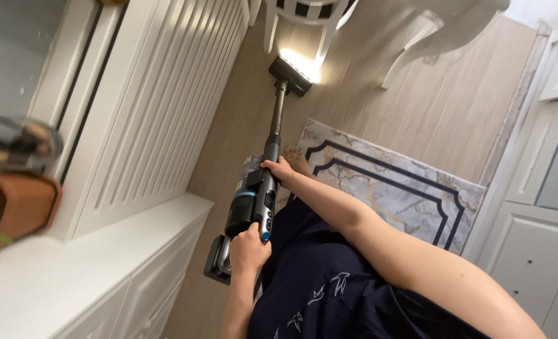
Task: The recorder is vacuuming various floor surfaces including a wooden floor and a patterned rug.
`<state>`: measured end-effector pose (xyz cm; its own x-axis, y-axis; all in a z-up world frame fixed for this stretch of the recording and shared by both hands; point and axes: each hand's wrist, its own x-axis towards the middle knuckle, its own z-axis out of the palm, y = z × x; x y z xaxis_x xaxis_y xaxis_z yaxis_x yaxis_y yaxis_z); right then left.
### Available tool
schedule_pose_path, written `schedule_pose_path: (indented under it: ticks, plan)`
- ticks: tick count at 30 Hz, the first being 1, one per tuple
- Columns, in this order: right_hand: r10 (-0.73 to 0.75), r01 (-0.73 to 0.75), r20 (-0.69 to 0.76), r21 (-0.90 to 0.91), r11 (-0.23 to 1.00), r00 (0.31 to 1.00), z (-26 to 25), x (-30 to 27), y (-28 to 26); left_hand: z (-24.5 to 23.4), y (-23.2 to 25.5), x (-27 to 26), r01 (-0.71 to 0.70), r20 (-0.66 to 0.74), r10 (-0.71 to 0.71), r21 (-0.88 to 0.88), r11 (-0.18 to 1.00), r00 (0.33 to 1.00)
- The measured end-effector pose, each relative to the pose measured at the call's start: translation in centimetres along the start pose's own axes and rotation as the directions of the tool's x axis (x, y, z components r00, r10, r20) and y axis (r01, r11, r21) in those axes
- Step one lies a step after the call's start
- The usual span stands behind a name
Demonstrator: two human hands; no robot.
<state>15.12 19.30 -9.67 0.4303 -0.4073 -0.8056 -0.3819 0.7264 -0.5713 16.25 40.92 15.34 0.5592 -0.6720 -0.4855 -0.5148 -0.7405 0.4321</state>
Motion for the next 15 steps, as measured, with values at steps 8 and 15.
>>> schedule_pose_path:
  ticks: [8, 15]
  plan:
    - [0.003, -0.003, 0.011, -0.015, 1.000, 1.000, -3.9, 4.3, -8.9, -1.6, 7.2, 7.9, 0.007, -0.023, -0.007, 0.007, 1.000, 1.000]
    - [0.090, -0.090, 0.004, -0.022, 0.996, 0.996, -3.2, 2.0, -17.0, -6.0, 11.7, 10.3, 0.027, -0.089, -0.024, 0.025, 0.999, 0.996]
